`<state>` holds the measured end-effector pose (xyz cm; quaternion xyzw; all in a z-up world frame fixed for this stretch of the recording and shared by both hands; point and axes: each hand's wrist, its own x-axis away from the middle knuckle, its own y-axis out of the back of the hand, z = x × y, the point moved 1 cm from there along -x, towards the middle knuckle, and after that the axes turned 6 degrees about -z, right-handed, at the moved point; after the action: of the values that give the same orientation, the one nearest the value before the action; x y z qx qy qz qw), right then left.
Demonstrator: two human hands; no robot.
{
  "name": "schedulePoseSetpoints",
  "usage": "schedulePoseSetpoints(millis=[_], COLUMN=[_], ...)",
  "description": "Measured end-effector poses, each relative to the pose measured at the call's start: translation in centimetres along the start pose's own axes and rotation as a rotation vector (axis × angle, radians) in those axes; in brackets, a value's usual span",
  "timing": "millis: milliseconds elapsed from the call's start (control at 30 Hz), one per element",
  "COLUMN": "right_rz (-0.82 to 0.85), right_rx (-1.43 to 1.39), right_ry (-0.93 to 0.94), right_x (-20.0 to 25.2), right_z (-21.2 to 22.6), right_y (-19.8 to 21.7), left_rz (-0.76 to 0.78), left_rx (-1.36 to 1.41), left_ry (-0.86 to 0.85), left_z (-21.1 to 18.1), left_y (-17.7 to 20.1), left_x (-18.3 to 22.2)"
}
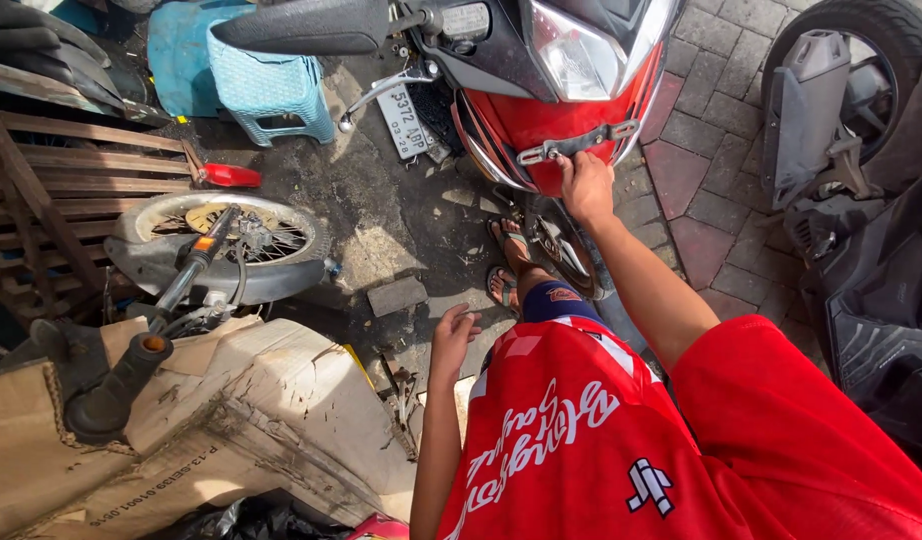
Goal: The person is mounting license plates onto a motorcycle, first the front and then the rear, using a wrench and screws.
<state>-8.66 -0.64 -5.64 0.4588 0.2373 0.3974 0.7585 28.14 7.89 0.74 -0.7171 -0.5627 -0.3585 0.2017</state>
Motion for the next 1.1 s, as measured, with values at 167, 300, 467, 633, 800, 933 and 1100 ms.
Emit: schedulePoseSetpoints(millis=[167, 300, 467, 633, 800, 933, 1100], right_rz=[-0.028, -0.079, -0.086, -0.089, -0.159, -0.149, -0.186], right_rx=[0.043, 0.142, 0.140, 0.143, 0.143, 0.108, 0.084], right_ry=[0.024, 0.035, 0.050, 0.057, 0.083, 0.041, 0.081], right_x=[0.1, -0.1, -0.1, -0.1, -0.6, -0.6, -0.9], right_z=[0.2, 0.0, 0.1, -0.2, -0.3, -0.5, 0.4], right_y=[0.0, -0.8, -0.6, -0.8, -1.1, -1.1, -0.1], left_rz=[-0.020, 0.008, -0.026, 0.003, 0.085, 0.169, 0.175], left_rx=[-0.028, -0.107, -0.182, -0.207, -0.287, -0.427, -0.589], left_ry=[-0.024, -0.068, -0.064, -0.058, -0.028, -0.016, 0.009], left_z=[-4.0, -7.5, -15.1, -13.4, -11.7, -14.5, -18.5], left_y=[-0.6, -0.7, -1.4, -2.2, -4.6, -6.1, -6.2], left_x=[-2.2, -5.5, -4.8, -7.7, -10.1, -10.1, -10.1])
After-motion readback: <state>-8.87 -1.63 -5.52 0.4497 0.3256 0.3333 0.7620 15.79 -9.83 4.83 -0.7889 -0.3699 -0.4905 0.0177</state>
